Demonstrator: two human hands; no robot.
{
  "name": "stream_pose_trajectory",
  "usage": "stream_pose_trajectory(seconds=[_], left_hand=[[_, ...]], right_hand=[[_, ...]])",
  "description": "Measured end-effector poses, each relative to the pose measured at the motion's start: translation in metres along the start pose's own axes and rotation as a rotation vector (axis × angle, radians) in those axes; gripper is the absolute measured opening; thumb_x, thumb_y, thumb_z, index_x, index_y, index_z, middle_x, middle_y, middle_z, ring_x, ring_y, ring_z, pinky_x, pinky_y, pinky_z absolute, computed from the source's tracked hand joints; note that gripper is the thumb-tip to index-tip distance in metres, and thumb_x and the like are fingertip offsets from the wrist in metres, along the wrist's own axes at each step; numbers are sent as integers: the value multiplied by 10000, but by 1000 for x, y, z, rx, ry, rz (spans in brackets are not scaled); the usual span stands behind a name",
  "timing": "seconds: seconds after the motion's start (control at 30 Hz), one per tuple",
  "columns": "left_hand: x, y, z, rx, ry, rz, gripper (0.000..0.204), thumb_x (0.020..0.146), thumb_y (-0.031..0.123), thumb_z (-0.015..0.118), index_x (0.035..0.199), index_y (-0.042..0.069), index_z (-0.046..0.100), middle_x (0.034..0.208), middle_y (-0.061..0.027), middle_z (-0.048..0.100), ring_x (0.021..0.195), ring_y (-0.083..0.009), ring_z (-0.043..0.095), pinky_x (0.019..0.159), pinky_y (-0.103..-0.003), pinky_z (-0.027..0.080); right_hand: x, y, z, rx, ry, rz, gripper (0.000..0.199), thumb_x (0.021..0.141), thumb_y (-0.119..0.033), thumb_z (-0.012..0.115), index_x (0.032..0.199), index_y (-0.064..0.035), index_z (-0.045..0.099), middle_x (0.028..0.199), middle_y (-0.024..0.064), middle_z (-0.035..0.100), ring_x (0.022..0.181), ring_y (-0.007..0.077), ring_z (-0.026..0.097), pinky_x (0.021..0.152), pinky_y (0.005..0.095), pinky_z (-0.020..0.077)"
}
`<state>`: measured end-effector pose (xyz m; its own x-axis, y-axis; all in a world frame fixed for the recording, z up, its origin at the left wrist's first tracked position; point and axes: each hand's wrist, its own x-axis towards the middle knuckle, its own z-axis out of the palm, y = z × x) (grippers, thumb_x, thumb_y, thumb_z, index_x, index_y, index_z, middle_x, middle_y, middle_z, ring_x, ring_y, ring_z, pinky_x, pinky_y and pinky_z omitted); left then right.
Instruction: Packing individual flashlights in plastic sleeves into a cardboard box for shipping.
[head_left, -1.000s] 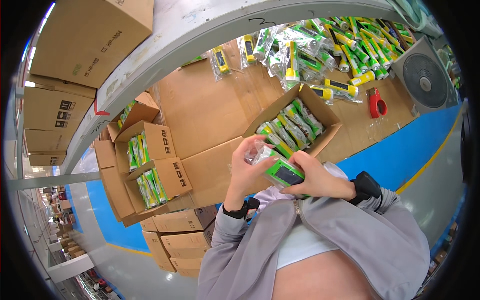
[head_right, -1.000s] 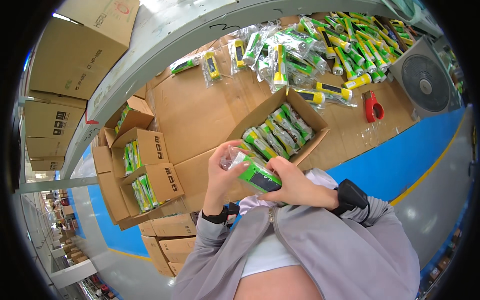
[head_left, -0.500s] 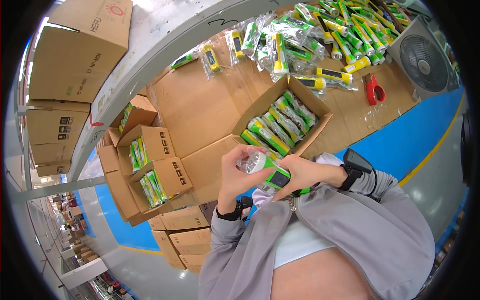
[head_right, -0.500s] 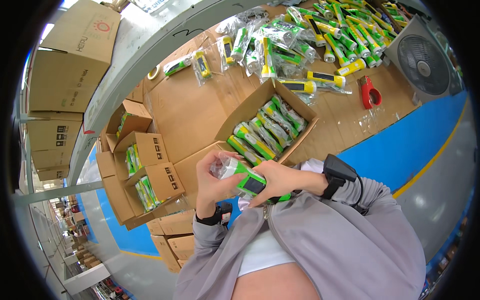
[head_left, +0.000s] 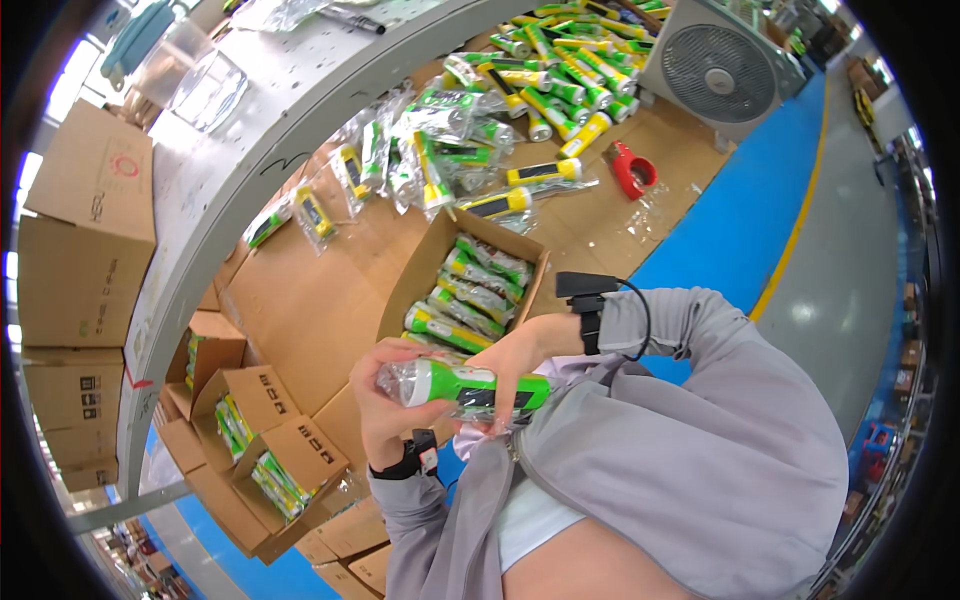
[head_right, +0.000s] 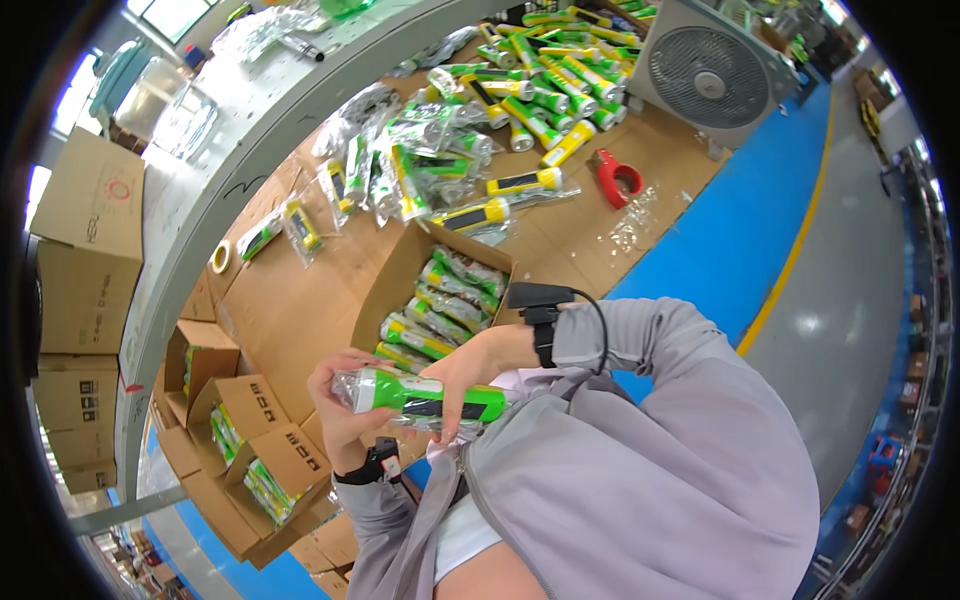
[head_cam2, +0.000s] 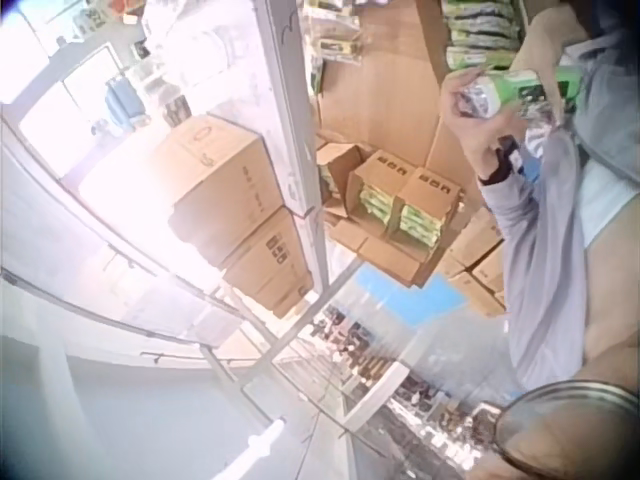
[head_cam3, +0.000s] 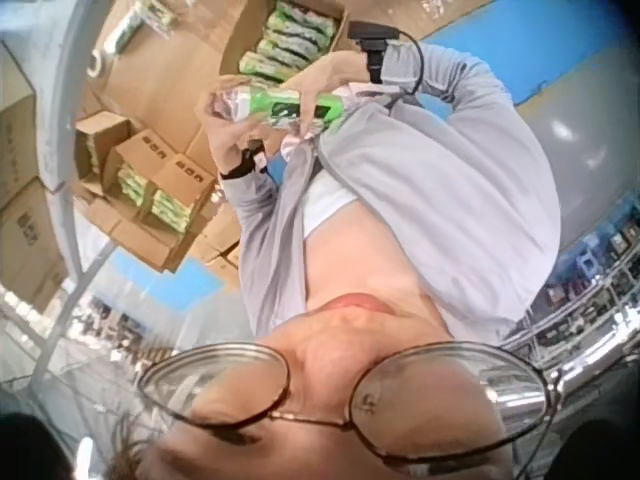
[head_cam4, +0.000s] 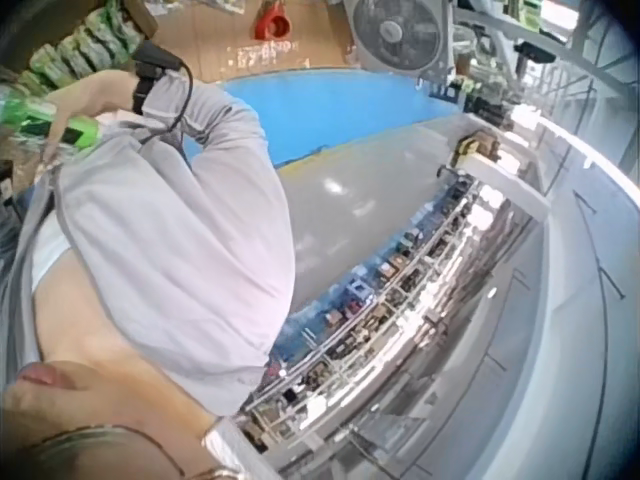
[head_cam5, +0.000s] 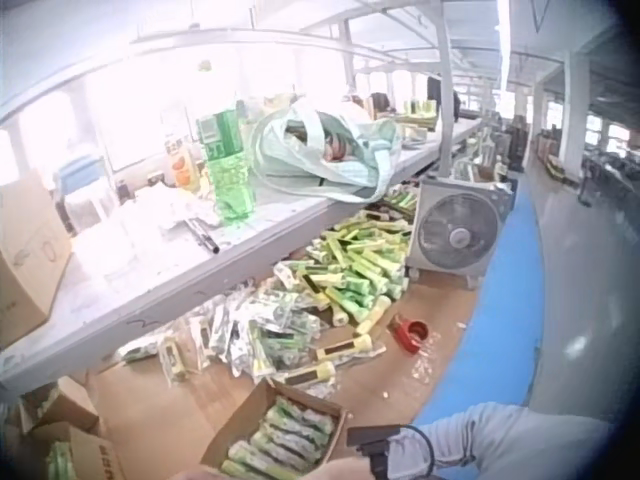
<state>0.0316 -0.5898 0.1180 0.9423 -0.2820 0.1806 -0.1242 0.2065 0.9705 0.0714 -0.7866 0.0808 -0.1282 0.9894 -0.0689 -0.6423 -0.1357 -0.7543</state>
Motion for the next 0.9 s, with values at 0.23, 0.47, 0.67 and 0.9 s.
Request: stream_pose_trajectory(seconds=[0.23, 0.47, 0.67, 0.9], left_hand=[[12, 23, -28, -15, -353, -180, 654, 547, 123, 816, 1108, -1, 504, 1092, -192, 545, 1048, -311, 547, 901, -406, 431], [20, 10, 22, 837, -353, -238, 534, 634, 133, 752, 1094, -17, 524, 1029, -104, 596, 939, -235, 593, 798, -346, 455], [5, -47, 4, 642, -183, -390, 333, 700, 53, 686, 986, -16, 529, 789, -91, 617, 725, -200, 621, 648, -312, 485], [7, -67, 46, -61, 210, -542, 289, 760, 6, 639, 1024, -19, 524, 907, -84, 600, 734, -137, 601, 639, -235, 469]], right_hand=[[-12, -37, -21, -1484, 394, 140, 329, 541, -157, 699, 835, -28, 629, 738, 140, 636, 689, 283, 617, 602, 375, 490], [1, -62, 9, -2045, 610, 228, 265, 500, -182, 691, 746, -85, 675, 742, 78, 658, 705, 256, 642, 624, 385, 499], [-28, -60, -3, -2152, 1111, -356, 452, 599, -223, 693, 1003, -44, 603, 998, 109, 560, 1050, 275, 496, 994, 417, 300], [-3, -2, -2, -413, 1403, -273, 770, 728, -531, 653, 1160, 52, 395, 1054, 226, 524, 959, 334, 529, 833, 386, 423]])
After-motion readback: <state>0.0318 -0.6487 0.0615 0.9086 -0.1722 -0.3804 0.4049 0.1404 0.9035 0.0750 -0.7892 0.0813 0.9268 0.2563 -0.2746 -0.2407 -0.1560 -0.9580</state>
